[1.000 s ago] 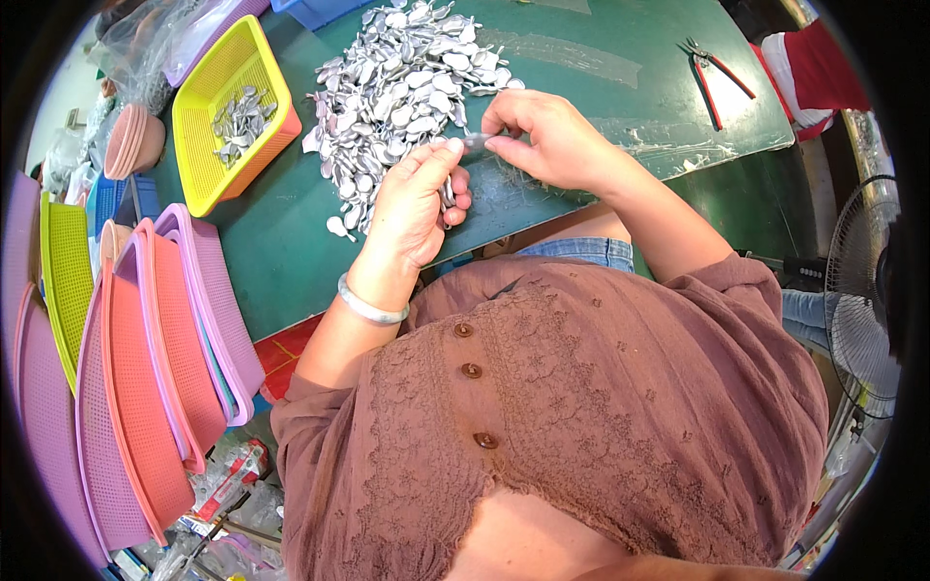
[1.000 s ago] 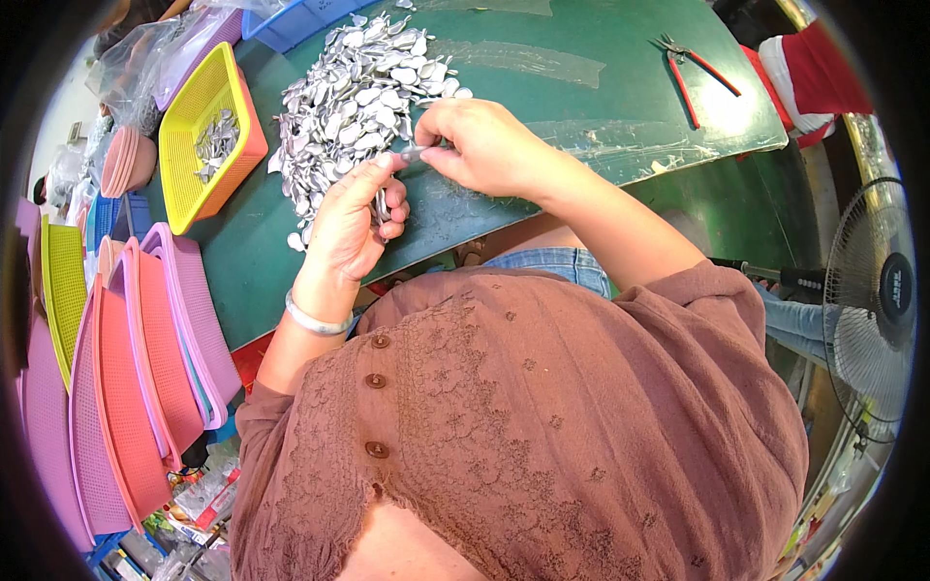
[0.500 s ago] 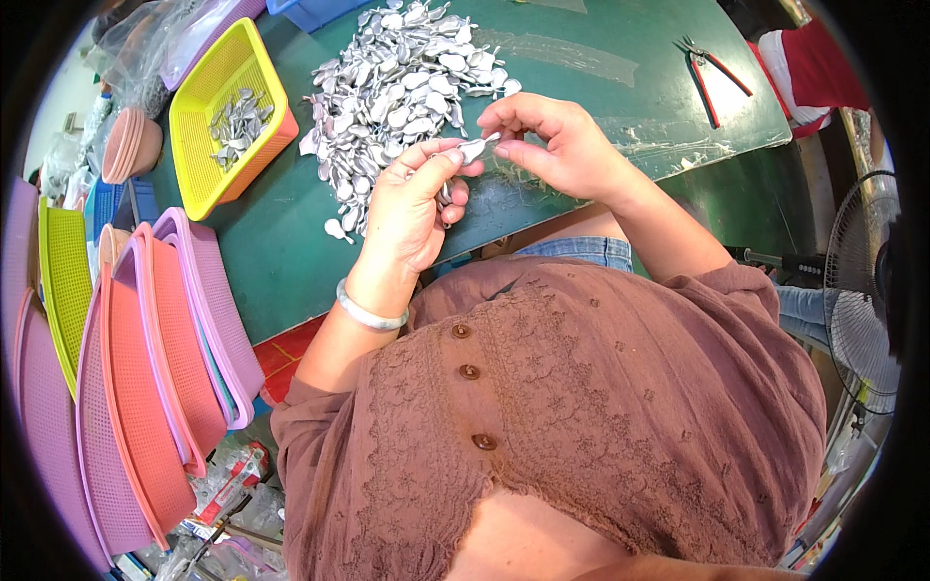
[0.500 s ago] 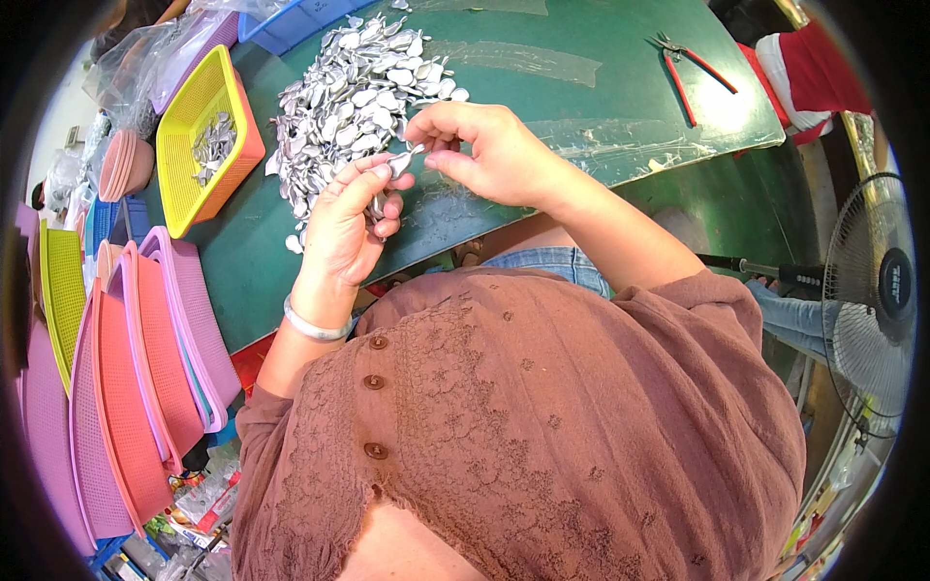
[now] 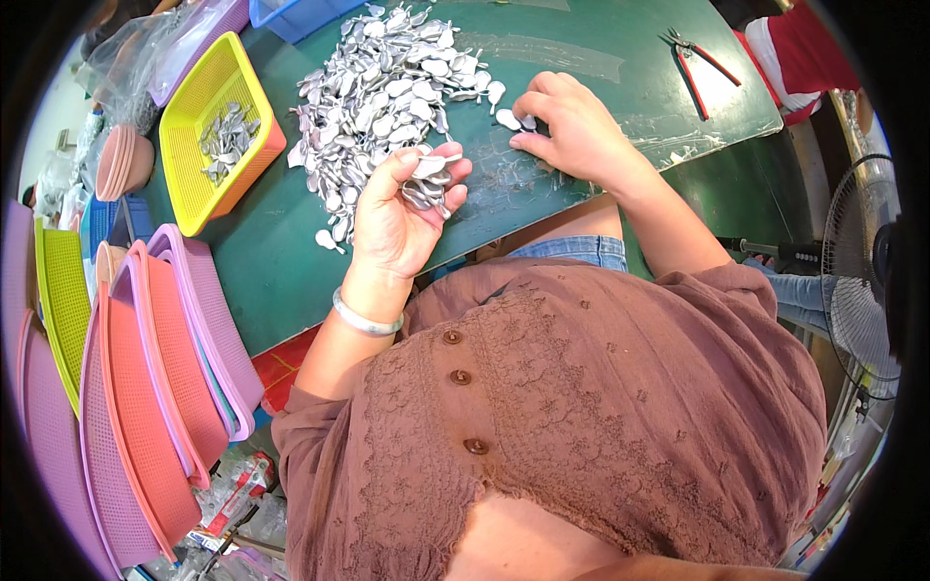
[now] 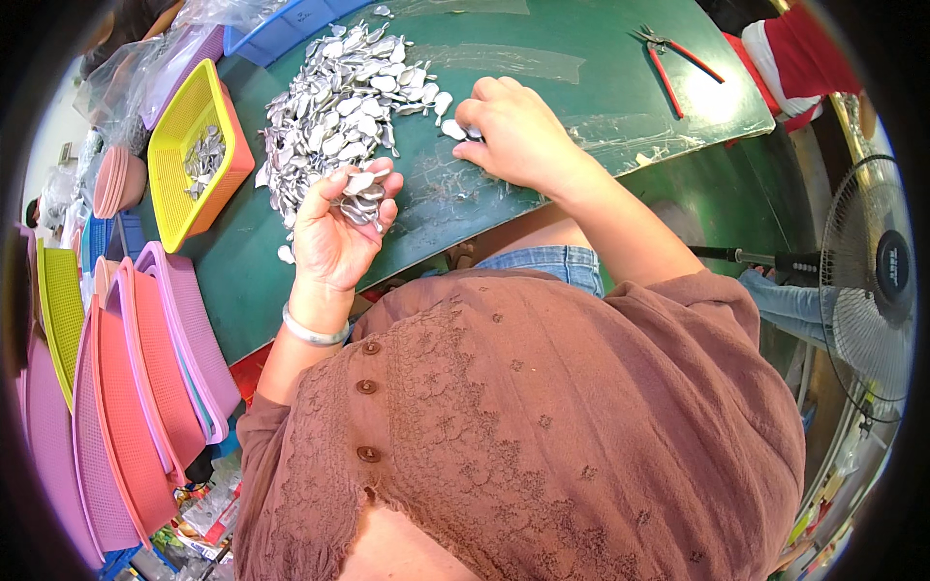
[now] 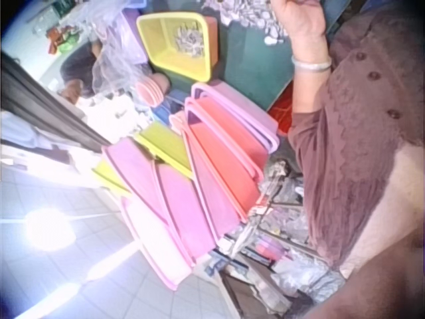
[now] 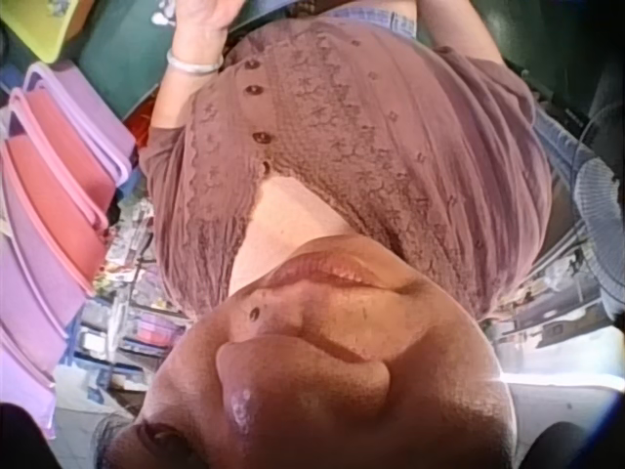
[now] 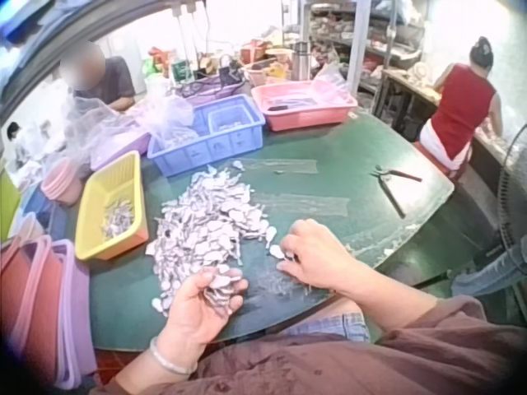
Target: The person picks up small white plastic parts from a pile, inserts metal pins into them by hand, and uses pliers to trim the metal wire.
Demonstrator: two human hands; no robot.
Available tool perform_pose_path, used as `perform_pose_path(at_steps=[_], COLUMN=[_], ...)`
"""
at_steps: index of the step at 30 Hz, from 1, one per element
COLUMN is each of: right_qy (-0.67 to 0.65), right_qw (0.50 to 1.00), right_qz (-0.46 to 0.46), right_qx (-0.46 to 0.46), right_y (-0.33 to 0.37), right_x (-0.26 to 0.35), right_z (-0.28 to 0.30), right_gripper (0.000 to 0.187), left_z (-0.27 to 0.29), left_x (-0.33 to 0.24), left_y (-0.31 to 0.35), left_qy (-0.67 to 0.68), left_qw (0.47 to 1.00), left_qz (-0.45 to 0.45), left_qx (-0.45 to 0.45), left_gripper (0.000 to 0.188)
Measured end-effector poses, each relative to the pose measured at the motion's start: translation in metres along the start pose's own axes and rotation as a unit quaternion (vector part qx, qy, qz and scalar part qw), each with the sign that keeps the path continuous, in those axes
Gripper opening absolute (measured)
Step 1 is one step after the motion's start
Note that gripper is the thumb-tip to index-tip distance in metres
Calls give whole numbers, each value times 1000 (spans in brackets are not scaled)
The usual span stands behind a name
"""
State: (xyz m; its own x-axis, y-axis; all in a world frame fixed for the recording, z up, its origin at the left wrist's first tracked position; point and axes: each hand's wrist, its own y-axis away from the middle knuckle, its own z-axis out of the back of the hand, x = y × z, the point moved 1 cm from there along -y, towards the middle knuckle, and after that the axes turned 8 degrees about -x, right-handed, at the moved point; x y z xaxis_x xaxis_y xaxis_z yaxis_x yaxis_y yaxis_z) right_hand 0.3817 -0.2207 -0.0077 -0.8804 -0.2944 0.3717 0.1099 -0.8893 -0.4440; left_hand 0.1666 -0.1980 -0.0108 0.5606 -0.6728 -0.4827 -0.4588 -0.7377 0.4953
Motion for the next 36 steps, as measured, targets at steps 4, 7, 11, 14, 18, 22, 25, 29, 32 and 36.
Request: perform_pose_path(at_steps=[4,7,11,14,18,22,25,29,32,36], right_qy=[23,15,-65,-248,-391,-428,-447,-423,-449,-492], right_qw=[999,998,993,963,896,866,852,886,873,849], right_qz=[32,50,70,-103,-165,-194,-201,-122,-133,-147], right_qx=[-14,-35,-66,37,133,172,181,144,138,128], right_y=[-1,-2,-4,-3,-5,-7,-6,-4,-1,3], right_x=[1,0,3,14,20,24,25,28,28,27], right_z=[-5,-7,-8,-4,-5,-1,-3,0,-1,-2], right_gripper=[13,11,8,10,15,16,16,16,23,30], left_z=[1,2,5,-1,-7,-7,-9,-7,-8,-8], left_x=[0,0,4,5,5,5,4,5,5,6], left_y=[-1,-2,-5,-3,1,2,4,2,4,3], left_qy=[19,0,-82,-115,-145,-185,-183,-180,-163,-169], left_qw=[1000,1000,996,993,988,981,980,982,986,985], left_qz=[-15,8,28,39,51,49,59,50,26,21], left_qx=[13,1,-14,-8,-32,-38,-43,-21,-28,-21], left_gripper=[7,8,12,14,19,26,24,17,12,11])
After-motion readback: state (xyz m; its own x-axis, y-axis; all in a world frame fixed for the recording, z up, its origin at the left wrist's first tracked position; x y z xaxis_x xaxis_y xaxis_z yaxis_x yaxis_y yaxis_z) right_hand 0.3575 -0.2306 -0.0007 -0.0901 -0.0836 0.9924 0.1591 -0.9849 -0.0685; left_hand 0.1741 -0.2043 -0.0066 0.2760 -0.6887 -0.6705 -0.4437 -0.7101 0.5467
